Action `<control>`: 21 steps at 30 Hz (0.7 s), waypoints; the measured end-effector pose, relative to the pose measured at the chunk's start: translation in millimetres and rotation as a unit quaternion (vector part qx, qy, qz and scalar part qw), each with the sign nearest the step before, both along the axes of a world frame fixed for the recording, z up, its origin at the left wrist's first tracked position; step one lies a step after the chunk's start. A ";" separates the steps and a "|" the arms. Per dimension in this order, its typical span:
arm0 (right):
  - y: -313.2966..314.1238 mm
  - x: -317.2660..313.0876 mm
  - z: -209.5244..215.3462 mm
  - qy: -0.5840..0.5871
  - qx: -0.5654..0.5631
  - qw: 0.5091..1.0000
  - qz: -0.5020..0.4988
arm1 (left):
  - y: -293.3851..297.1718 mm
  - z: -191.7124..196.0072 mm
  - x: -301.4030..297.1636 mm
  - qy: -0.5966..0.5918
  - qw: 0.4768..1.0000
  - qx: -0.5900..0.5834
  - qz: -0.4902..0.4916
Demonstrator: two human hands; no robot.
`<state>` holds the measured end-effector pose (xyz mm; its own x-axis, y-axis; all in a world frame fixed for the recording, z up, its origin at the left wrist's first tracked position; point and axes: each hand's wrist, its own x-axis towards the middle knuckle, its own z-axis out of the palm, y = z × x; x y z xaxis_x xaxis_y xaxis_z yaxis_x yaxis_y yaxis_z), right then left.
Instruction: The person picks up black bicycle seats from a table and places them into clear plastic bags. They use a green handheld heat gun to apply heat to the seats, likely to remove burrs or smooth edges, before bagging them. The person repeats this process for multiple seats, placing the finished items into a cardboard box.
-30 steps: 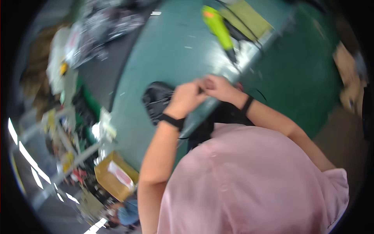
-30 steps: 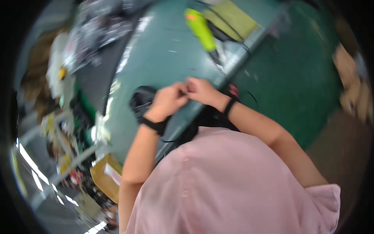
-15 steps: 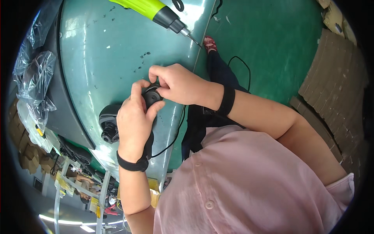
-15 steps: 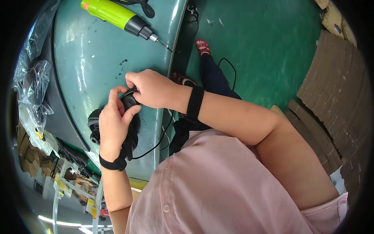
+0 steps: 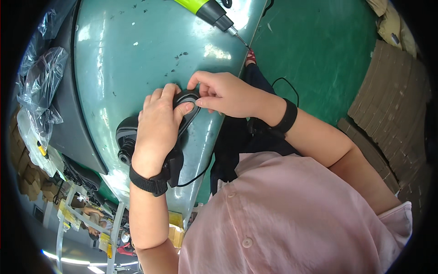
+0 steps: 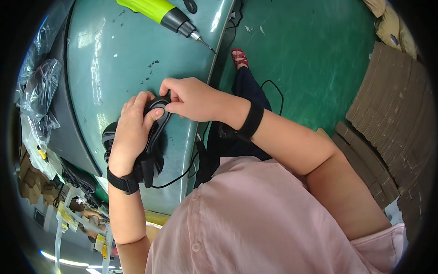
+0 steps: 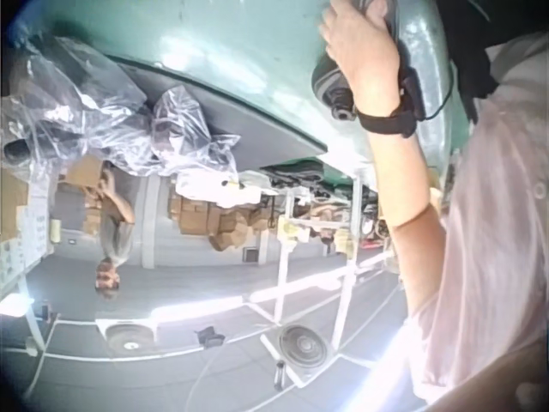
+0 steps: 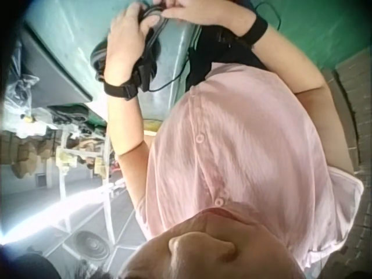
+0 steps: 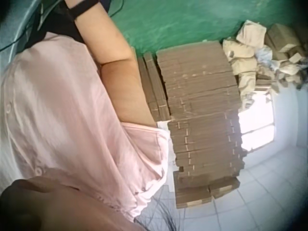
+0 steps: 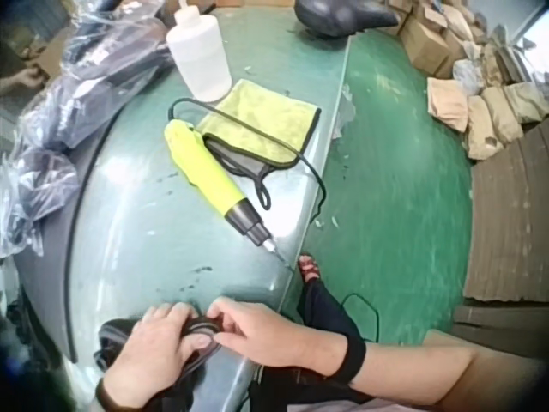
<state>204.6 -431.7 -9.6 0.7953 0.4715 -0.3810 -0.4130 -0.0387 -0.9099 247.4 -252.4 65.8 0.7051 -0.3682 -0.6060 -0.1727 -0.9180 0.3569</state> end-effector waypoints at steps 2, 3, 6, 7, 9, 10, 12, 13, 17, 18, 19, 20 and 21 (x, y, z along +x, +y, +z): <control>-2.8 -3.5 1.6 0.018 0.017 1.000 0.003 | -0.7 0.2 -1.1 0.028 0.999 -0.014 0.027; -4.3 -5.9 3.4 0.027 0.025 0.999 0.004 | 0.6 -1.3 -1.3 0.033 0.998 -0.030 0.032; -4.8 -12.3 5.1 0.044 0.050 0.998 -0.008 | 6.2 -6.7 2.1 0.057 0.995 -0.072 0.044; -3.2 -15.9 1.4 0.042 0.060 0.997 -0.020 | 8.2 -7.1 4.3 0.069 0.993 -0.082 0.048; -0.5 -18.9 -1.2 0.060 0.075 0.994 -0.050 | 8.8 -6.7 5.6 0.083 0.991 -0.094 0.054; 0.9 -18.4 -0.4 0.078 0.079 0.992 -0.066 | 7.4 -5.0 5.9 0.084 0.990 -0.097 0.058; 3.2 -18.1 -0.1 0.098 0.082 0.988 -0.086 | 6.5 -3.9 5.9 0.088 0.989 -0.099 0.065; 4.0 -17.6 -0.1 0.099 0.081 0.988 -0.088 | 6.6 -3.8 5.6 0.090 0.989 -0.100 0.069; 2.5 -17.3 0.3 0.103 0.083 0.989 -0.072 | 6.0 -3.2 5.5 0.095 0.988 -0.093 0.075; 3.5 -18.0 -0.2 0.098 0.077 0.989 -0.079 | 6.6 -3.7 5.5 0.094 0.988 -0.094 0.074; 5.7 -18.7 -0.4 0.093 0.071 0.990 -0.085 | 7.5 -4.1 5.4 0.092 0.988 -0.095 0.073; 7.9 -19.4 -0.4 0.087 0.064 0.990 -0.092 | 7.8 -4.5 5.5 0.090 0.989 -0.097 0.071; 9.9 -20.8 -0.7 0.073 0.047 0.991 -0.102 | 7.5 -4.4 5.7 0.089 0.989 -0.096 0.064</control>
